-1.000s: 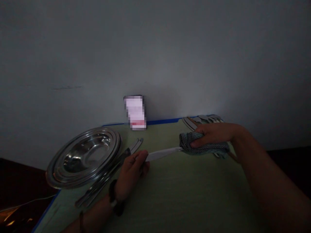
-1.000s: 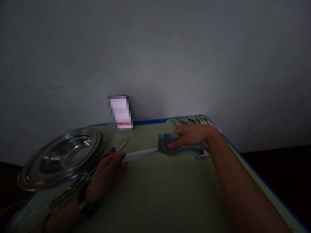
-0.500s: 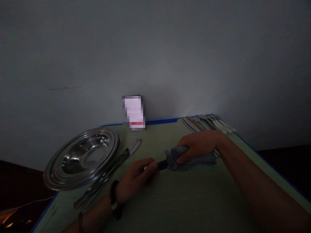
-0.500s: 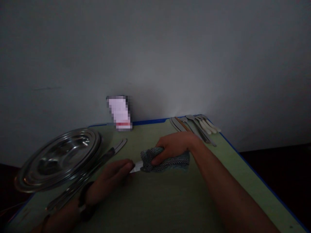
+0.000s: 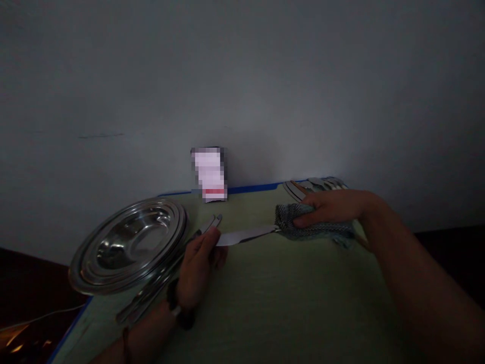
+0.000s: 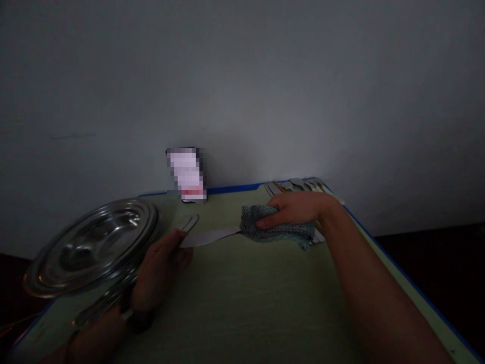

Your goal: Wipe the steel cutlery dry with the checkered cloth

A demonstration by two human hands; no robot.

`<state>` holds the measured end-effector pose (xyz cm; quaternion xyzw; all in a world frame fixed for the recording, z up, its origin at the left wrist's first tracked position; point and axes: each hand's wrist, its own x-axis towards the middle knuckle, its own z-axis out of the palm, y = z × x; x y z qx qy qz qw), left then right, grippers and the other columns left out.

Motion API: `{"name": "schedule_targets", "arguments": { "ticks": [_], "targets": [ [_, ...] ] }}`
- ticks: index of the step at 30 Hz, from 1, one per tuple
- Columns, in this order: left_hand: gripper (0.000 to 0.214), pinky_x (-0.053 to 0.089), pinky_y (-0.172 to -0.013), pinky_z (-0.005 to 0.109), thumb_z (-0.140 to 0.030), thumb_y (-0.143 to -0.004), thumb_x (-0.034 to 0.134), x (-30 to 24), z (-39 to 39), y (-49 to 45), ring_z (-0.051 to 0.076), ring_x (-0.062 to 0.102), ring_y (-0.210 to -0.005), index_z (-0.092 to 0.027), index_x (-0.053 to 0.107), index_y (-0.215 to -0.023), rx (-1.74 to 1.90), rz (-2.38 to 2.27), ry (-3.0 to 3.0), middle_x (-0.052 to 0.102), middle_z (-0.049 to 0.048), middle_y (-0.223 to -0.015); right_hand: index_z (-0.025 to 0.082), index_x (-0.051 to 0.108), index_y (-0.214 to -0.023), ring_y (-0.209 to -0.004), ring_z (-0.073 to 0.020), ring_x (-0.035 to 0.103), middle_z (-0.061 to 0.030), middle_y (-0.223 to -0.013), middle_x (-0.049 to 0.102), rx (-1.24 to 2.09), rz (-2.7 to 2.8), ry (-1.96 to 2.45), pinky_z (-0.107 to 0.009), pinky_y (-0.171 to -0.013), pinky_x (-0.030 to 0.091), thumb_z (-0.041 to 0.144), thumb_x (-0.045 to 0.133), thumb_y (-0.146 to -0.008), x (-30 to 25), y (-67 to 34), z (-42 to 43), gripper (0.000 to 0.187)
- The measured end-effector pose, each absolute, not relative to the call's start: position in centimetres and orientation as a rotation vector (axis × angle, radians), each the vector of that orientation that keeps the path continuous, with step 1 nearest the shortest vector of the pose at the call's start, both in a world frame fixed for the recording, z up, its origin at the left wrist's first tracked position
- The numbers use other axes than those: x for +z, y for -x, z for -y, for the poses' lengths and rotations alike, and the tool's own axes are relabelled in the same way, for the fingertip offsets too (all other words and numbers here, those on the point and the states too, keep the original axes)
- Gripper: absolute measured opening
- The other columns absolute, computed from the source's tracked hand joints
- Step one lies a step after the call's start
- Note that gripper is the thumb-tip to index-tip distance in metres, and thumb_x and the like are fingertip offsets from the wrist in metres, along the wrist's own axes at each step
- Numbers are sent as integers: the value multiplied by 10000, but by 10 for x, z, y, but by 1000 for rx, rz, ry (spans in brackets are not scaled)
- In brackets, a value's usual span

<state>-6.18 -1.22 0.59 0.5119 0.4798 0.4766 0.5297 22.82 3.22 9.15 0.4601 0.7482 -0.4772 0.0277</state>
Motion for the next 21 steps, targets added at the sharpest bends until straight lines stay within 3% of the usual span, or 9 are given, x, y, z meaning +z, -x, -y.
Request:
{"name": "schedule_targets", "arguments": {
  "ticks": [5,17,21],
  "targets": [
    [391,313,-402,188,-448,-862,490,11,16,60,82,384,-423,-172,527,-587,1160,-1178,-1393,434,-46,-485,184,713,-908,-657,-126,586,-1,-753,672,-1434,-2357,-1477,-245,-627,470,544,567,-751,94,-238,-31,420],
    [387,324,-448,201,-426,-881,412,22,24,53,94,413,-464,-174,503,-602,756,-1059,-1737,461,-38,-520,159,675,-773,-551,-95,517,-1,-660,610,-1144,-2416,-1190,-212,-486,359,493,527,-802,97,-178,-18,366],
    [342,353,-464,204,-429,-911,381,17,25,55,101,432,-494,-174,520,-730,828,-1050,-1648,487,-34,-583,161,671,-788,-575,-98,517,-2,-685,614,-1143,-2459,-1196,-210,-511,367,492,514,-809,94,-184,-19,367]
  ]
}}
